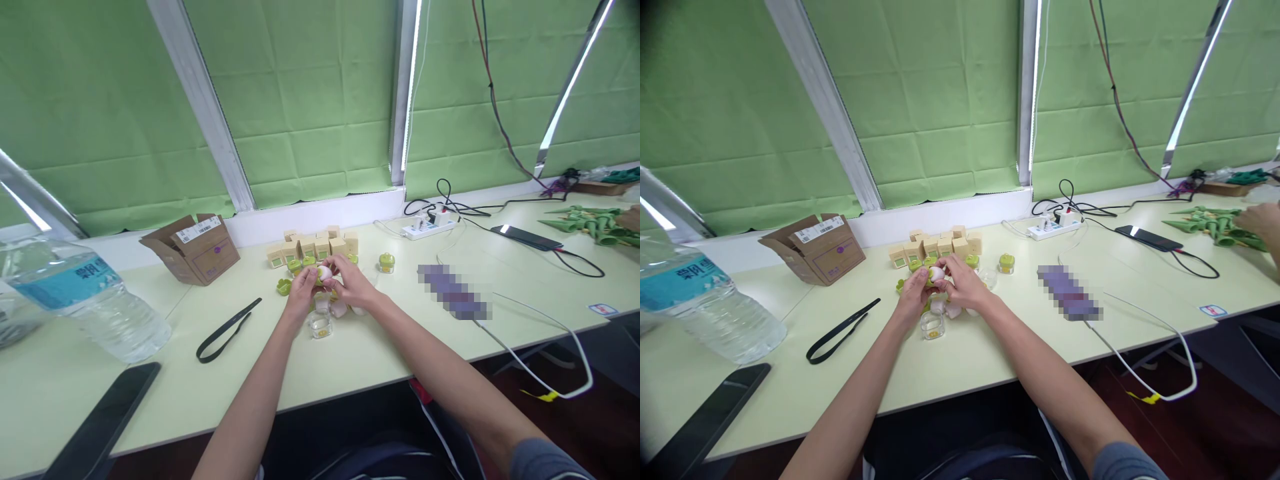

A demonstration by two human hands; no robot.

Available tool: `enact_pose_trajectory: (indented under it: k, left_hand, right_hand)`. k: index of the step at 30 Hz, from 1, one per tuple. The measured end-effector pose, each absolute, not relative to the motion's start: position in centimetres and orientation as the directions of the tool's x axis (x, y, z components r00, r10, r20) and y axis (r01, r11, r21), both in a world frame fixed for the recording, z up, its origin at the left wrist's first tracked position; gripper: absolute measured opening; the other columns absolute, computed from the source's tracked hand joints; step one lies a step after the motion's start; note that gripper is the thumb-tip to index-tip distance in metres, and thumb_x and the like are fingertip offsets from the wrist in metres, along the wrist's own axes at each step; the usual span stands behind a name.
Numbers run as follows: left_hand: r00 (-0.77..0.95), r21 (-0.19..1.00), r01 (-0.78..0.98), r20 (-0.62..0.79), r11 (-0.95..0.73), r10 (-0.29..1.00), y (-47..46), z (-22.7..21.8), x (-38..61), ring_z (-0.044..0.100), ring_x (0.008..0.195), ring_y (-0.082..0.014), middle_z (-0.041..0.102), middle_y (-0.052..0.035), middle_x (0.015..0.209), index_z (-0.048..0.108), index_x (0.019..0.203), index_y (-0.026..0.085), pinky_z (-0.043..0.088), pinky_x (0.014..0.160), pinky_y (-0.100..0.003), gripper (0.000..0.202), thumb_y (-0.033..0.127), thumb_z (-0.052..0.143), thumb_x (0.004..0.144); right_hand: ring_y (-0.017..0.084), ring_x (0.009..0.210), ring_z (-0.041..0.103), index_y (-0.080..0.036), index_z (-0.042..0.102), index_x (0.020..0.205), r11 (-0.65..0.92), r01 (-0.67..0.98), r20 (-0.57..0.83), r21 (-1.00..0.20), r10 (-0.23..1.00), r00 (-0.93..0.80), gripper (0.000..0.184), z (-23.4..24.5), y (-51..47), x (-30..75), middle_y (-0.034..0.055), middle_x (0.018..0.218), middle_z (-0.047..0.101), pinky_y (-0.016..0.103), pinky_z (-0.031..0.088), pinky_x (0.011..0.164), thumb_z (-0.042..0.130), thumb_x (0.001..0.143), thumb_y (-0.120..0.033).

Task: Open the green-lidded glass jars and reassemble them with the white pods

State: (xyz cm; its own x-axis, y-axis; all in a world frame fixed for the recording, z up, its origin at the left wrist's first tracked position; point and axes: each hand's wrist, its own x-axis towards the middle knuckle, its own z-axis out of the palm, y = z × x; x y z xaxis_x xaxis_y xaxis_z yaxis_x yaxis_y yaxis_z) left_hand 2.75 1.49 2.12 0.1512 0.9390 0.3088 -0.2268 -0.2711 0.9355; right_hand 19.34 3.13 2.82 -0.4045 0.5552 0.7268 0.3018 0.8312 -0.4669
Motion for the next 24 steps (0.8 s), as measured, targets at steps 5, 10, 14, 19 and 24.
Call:
enact_pose_trajectory:
  k: [5,10,14,19,24]
  left_hand:
    - [0.106,0.939,-0.184,0.312,-0.29,0.944,1.84,2.08,2.46,0.06,0.069,-0.0137,0.066,-0.0057,0.09,0.063,0.107,0.015,0.053,0.066,-0.029,0.048,0.056,0.064,0.081]
    - [0.066,0.933,-0.201,0.317,-0.298,0.946,2.05,1.84,2.43,0.061,0.069,-0.0135,0.067,-0.0058,0.088,0.064,0.109,0.015,0.054,0.066,-0.029,0.052,0.059,0.064,0.08]
    - [0.088,0.935,-0.215,0.306,-0.282,0.948,1.94,1.82,2.56,0.062,0.073,-0.0138,0.067,-0.0064,0.094,0.064,0.113,0.016,0.055,0.068,-0.029,0.053,0.057,0.065,0.08]
    - [0.103,0.934,-0.186,0.327,-0.305,0.939,1.8,1.95,2.79,0.064,0.077,-0.0159,0.067,-0.008,0.098,0.063,0.114,0.016,0.055,0.069,-0.031,0.051,0.056,0.062,0.083]
    - [0.083,0.922,-0.187,0.36,-0.34,0.929,2.05,1.79,2.83,0.064,0.1,-0.019,0.066,-0.0073,0.111,0.061,0.111,0.019,0.054,0.082,-0.031,0.045,0.053,0.064,0.082]
  right_hand:
    - [0.021,0.091,0.055,-0.02,0.05,0.12,0.835,0.302,0.722,-0.46,0.55,-0.42,0.025,2.57,3.13,18.9,0.0105,0.111,0.056,0.039,0.05,0.084,0.047,0.097,-0.03]
    - [0.023,0.109,0.054,-0.026,0.049,0.134,0.839,0.275,0.719,-0.469,0.544,-0.433,0.038,2.45,3.3,18.62,0.0111,0.123,0.054,0.04,0.051,0.091,0.05,0.097,-0.034]
    - [0.022,0.104,0.058,-0.03,0.058,0.13,0.835,0.253,0.758,-0.489,0.55,-0.351,0.041,2.21,3.6,18.59,0.008,0.114,0.059,0.038,0.053,0.087,0.064,0.089,-0.032]
    - [0.02,0.09,0.063,-0.028,0.068,0.118,0.83,0.231,0.794,-0.508,0.555,-0.247,0.034,2.32,3.54,18.67,0.0053,0.098,0.066,0.037,0.055,0.083,0.071,0.084,-0.03]
    - [0.021,0.09,0.064,-0.025,0.069,0.111,0.838,0.219,0.815,-0.499,0.54,-0.21,0.032,2.53,3.38,18.57,0.0057,0.1,0.068,0.038,0.055,0.084,0.075,0.08,-0.031]
